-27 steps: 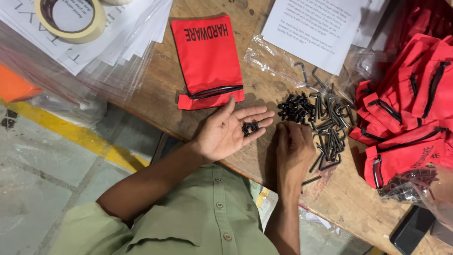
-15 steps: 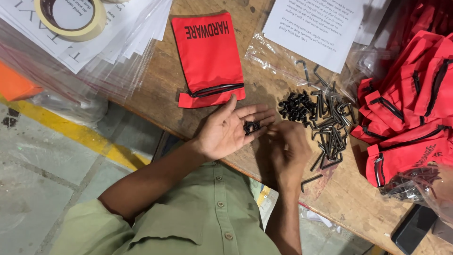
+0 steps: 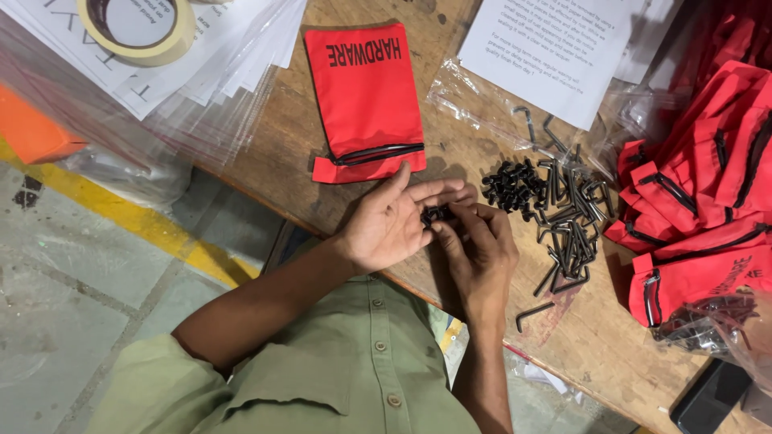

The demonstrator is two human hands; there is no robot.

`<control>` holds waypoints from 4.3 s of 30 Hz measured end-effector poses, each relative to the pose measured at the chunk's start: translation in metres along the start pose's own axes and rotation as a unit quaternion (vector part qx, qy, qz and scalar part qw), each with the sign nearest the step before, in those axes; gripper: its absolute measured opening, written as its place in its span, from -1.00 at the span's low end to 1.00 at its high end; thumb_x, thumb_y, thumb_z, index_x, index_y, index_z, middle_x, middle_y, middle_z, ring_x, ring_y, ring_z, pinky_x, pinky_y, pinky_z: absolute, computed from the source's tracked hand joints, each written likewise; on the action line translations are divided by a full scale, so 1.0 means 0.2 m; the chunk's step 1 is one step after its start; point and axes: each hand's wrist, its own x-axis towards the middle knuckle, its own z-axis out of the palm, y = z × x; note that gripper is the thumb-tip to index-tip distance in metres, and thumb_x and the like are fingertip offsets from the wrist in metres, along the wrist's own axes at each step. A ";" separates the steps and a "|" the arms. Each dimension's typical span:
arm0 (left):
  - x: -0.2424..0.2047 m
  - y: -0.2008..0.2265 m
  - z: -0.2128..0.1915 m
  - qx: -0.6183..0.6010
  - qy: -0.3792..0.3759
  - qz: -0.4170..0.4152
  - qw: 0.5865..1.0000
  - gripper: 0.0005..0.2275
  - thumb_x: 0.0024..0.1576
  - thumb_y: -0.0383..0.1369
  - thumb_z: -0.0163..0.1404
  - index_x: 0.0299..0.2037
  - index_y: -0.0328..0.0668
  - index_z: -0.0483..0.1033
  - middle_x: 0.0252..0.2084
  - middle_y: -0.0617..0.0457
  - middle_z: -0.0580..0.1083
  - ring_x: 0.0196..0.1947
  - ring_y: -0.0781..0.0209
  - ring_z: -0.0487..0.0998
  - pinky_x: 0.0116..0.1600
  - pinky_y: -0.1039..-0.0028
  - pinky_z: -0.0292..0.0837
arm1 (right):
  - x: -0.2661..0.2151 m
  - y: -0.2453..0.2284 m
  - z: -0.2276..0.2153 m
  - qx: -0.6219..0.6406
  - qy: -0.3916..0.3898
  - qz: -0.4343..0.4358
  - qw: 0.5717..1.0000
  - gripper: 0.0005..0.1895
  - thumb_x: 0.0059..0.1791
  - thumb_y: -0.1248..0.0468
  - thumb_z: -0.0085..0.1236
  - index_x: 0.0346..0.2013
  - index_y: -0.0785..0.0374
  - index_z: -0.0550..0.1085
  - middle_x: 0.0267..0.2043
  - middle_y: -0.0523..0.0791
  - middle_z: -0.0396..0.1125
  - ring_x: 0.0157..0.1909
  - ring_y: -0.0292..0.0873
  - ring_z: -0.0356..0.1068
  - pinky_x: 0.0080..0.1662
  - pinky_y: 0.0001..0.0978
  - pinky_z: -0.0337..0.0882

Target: The recorder packs metal screws and instruction manuals into small red pouches at a workbench.

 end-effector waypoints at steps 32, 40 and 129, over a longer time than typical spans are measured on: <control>0.00 0.01 0.05 0.010 0.025 0.000 1.000 -0.31 0.34 0.11 -0.30 0.41 -0.45 0.13 0.45 -0.19 0.23 0.49 0.05 0.20 0.54 0.25 0.09 | -0.09 0.10 0.08 0.399 0.170 0.124 0.892 -0.59 0.24 0.23 -0.13 0.29 0.47 0.33 0.05 -0.02 0.37 0.01 -0.20 0.42 0.12 -0.32 0.47; -0.02 -0.02 0.17 0.045 0.004 0.040 0.998 -0.34 0.37 0.06 -0.35 0.44 -0.43 0.16 0.48 -0.17 0.22 0.51 0.06 0.18 0.56 0.29 0.00 | -0.08 0.08 0.11 0.568 0.144 0.144 0.797 -0.49 0.20 0.12 -0.23 0.32 0.44 0.19 0.25 0.07 0.28 0.32 -0.03 0.32 0.38 -0.12 0.31; -0.40 0.43 0.10 0.755 0.281 0.240 0.541 -0.73 0.10 -0.32 0.21 -0.05 -0.25 0.56 -0.21 -0.05 0.64 -0.30 0.20 0.70 -0.22 0.47 0.57 | 0.38 -0.04 0.51 0.212 -0.206 -0.176 0.939 -0.89 0.02 0.53 0.11 -0.19 0.34 0.42 -0.17 -0.09 0.32 -0.13 -0.20 0.36 -0.07 -0.36 0.39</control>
